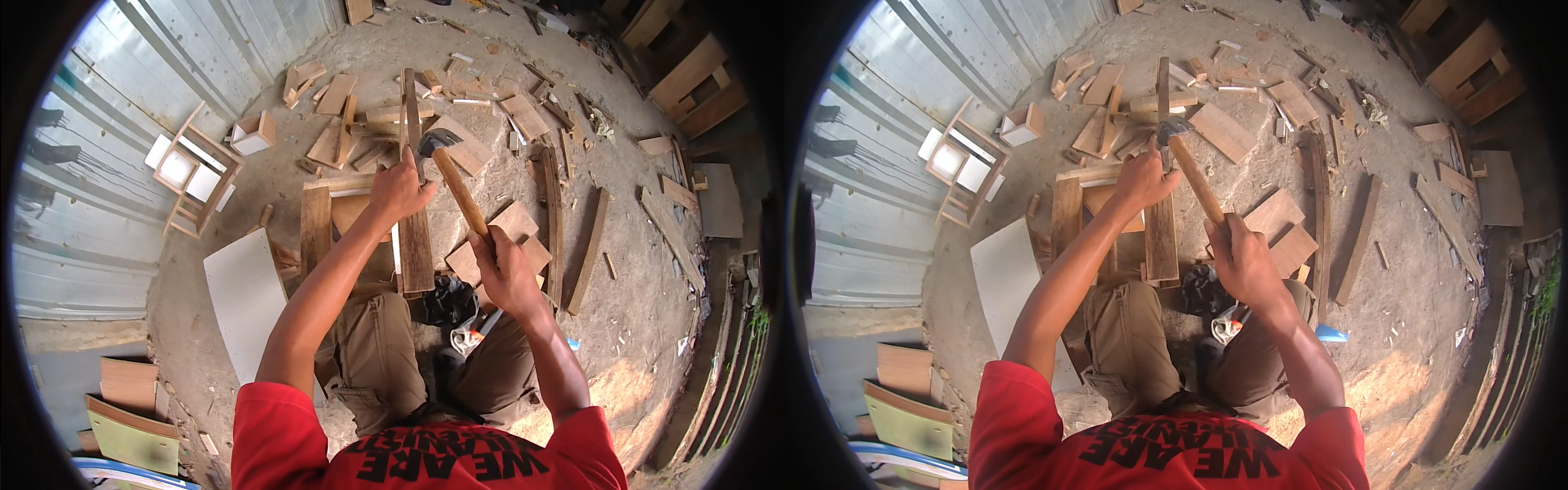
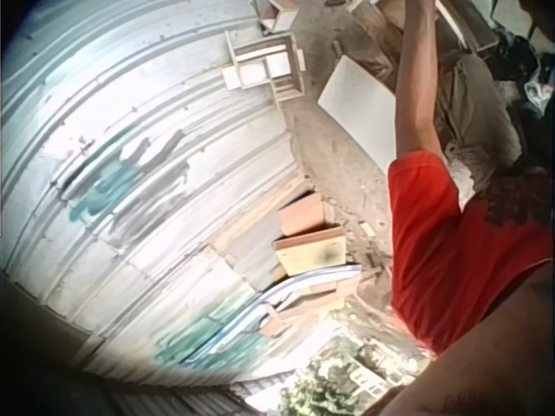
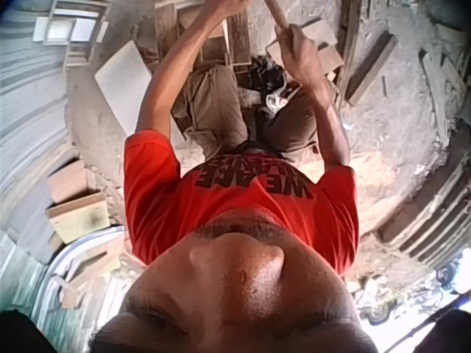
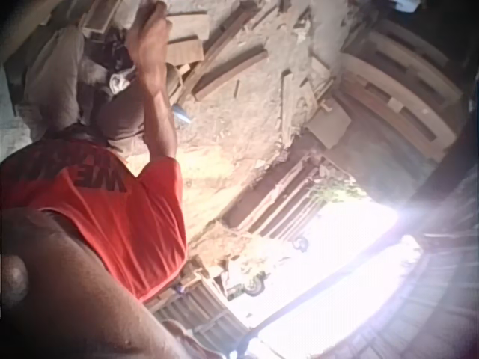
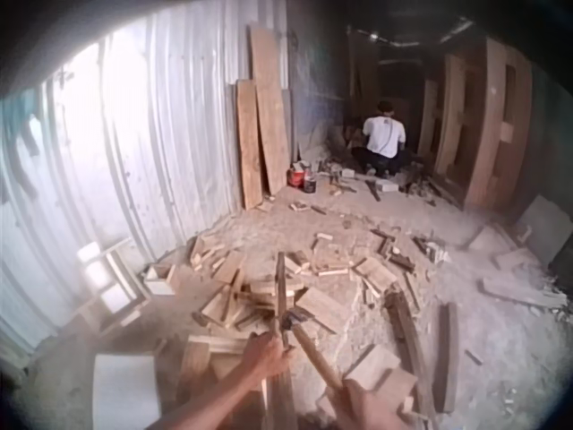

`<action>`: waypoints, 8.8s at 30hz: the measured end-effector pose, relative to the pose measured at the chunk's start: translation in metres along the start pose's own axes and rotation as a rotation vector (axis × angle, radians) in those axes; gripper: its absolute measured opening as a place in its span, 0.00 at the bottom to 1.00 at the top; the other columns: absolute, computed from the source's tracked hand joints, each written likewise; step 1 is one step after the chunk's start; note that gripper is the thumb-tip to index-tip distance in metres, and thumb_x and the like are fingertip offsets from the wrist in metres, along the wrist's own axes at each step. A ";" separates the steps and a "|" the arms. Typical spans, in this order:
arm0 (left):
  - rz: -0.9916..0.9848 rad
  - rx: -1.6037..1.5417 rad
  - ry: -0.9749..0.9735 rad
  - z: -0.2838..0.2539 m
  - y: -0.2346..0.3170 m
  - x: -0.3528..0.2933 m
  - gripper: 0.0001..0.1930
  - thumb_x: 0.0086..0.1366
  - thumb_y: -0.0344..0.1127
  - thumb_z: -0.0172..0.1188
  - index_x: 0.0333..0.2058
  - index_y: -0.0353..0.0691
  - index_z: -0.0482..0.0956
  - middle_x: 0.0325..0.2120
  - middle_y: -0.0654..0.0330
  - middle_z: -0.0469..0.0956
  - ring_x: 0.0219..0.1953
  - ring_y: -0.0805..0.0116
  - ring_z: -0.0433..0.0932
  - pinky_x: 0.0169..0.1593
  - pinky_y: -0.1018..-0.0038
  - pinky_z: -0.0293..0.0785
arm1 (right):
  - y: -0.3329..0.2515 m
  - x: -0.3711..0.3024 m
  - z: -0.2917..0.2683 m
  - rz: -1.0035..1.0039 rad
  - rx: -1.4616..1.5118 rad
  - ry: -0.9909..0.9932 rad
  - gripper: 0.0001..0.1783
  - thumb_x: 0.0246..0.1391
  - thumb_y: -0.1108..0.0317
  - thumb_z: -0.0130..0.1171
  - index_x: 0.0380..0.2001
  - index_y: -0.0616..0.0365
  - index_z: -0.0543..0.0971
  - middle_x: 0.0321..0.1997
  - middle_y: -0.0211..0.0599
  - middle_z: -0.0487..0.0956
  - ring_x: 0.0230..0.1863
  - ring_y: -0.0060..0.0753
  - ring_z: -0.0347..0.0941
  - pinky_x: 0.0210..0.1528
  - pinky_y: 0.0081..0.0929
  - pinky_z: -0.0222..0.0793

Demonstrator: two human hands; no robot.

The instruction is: The person assembles a wooden chair by hammering nails into the frame and attaching the seat. They use a hammer and nails to join wooden pieces together in a workshop setting.

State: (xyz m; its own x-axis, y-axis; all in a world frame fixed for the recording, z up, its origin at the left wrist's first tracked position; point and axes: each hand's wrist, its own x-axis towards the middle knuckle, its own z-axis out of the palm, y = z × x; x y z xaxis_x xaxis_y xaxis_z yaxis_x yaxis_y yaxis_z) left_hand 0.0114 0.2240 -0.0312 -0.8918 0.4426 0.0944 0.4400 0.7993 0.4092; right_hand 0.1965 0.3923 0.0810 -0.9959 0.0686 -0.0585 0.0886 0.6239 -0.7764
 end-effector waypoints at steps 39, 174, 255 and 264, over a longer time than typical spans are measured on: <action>-0.031 -0.039 -0.026 -0.011 0.006 -0.007 0.44 0.60 0.52 0.58 0.72 0.48 0.51 0.32 0.44 0.83 0.34 0.50 0.84 0.45 0.54 0.76 | -0.025 0.039 -0.032 -0.031 -0.240 -0.076 0.21 0.69 0.56 0.49 0.33 0.67 0.74 0.24 0.62 0.77 0.33 0.69 0.74 0.35 0.54 0.66; -0.306 -0.929 -0.525 -0.018 -0.050 0.079 0.47 0.67 0.70 0.49 0.60 0.24 0.66 0.45 0.42 0.82 0.51 0.59 0.81 0.56 0.63 0.73 | 0.069 0.018 0.135 0.195 0.459 0.216 0.39 0.43 0.50 0.80 0.42 0.73 0.71 0.29 0.42 0.77 0.28 0.32 0.74 0.31 0.32 0.73; -0.330 -0.727 -0.172 0.034 -0.054 0.088 0.46 0.74 0.64 0.28 0.51 0.14 0.71 0.48 0.21 0.72 0.57 0.30 0.71 0.62 0.51 0.67 | -0.055 0.039 -0.048 -0.208 -0.238 0.112 0.10 0.69 0.67 0.50 0.37 0.64 0.67 0.14 0.48 0.71 0.13 0.41 0.72 0.18 0.41 0.63; -0.393 -0.890 -0.228 0.044 -0.083 0.092 0.38 0.74 0.64 0.38 0.56 0.25 0.63 0.26 0.54 0.80 0.23 0.60 0.84 0.31 0.67 0.79 | -0.044 0.044 -0.043 -0.124 -0.285 0.059 0.13 0.69 0.64 0.51 0.36 0.65 0.68 0.16 0.53 0.73 0.18 0.56 0.75 0.23 0.48 0.66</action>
State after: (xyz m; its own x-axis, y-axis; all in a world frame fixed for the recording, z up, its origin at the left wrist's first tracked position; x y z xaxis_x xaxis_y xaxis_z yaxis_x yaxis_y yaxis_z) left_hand -0.1027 0.2163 -0.0963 -0.8745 0.3542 -0.3314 -0.2041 0.3510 0.9138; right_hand 0.1494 0.4011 0.1396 -0.9975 0.0186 0.0687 -0.0237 0.8231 -0.5674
